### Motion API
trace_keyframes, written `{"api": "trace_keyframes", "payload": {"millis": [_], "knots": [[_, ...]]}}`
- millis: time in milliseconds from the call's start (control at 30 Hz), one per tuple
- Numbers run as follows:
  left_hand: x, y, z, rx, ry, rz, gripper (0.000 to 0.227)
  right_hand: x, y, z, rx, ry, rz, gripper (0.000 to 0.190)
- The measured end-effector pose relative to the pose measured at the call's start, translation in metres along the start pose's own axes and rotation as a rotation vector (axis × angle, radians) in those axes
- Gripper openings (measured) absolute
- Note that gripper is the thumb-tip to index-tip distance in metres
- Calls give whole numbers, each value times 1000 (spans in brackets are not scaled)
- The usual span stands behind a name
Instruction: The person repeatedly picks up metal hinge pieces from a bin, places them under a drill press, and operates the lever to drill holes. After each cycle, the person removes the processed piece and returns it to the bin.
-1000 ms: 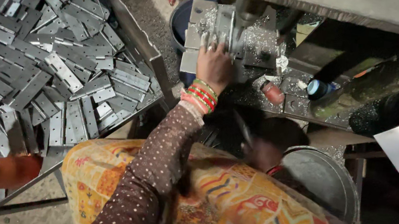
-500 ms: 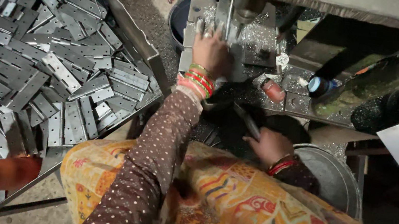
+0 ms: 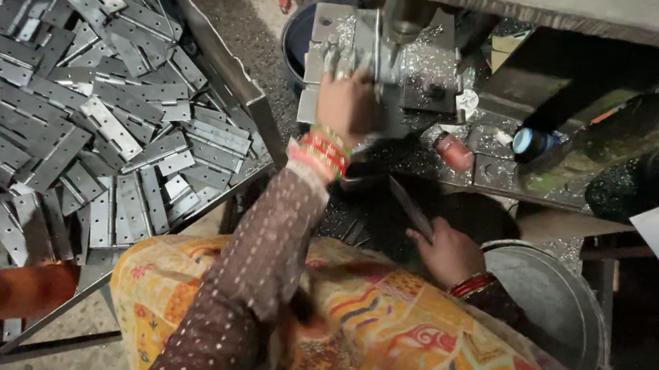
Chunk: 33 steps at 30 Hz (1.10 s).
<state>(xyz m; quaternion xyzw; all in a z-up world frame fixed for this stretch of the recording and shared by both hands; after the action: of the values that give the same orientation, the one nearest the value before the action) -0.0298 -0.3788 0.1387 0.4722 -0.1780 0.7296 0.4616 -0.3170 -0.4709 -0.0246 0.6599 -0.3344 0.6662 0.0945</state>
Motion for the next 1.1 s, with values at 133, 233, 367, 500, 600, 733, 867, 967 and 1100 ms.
{"api": "trace_keyframes", "payload": {"millis": [133, 233, 367, 500, 600, 733, 867, 967, 1100], "knots": [[54, 55, -60, -17, 66, 58, 27, 36, -27, -4, 7, -24, -6, 55], [79, 67, -93, 38, 191, 159, 35, 43, -37, 2, 89, 33, 51, 53], [81, 57, -99, -96, 214, -32, 20, 37, -31, -6, 74, 41, 32, 44], [90, 36, -81, 62, 87, -167, 16, 37, -29, 0, 5, -83, 78, 54], [113, 31, -70, 88, 251, -208, 19, 36, -30, -1, -10, -107, 83, 55], [119, 41, -53, -84, 496, 91, 29, 39, -30, -2, -9, -75, 6, 55], [76, 12, -43, 76, 91, 117, 47, 45, -36, -3, 40, -3, 42, 54], [64, -20, -52, 281, -47, 3, 62, 44, -36, -5, 28, -3, 20, 54], [67, -7, -63, 127, 62, 174, 65, 46, -35, -3, 29, -11, 9, 53]]}}
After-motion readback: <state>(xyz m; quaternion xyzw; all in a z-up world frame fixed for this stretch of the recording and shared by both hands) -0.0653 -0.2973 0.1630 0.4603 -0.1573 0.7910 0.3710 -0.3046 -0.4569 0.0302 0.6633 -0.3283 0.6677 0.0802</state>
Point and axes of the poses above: each hand's wrist, its own z-axis towards the middle knuckle, its own x-axis out of the back of the hand, y = z × x, the point moved 7 cm from there along z, towards the middle knuckle, and after that the axes turned 6 degrees about y, right-handed, at the moved point
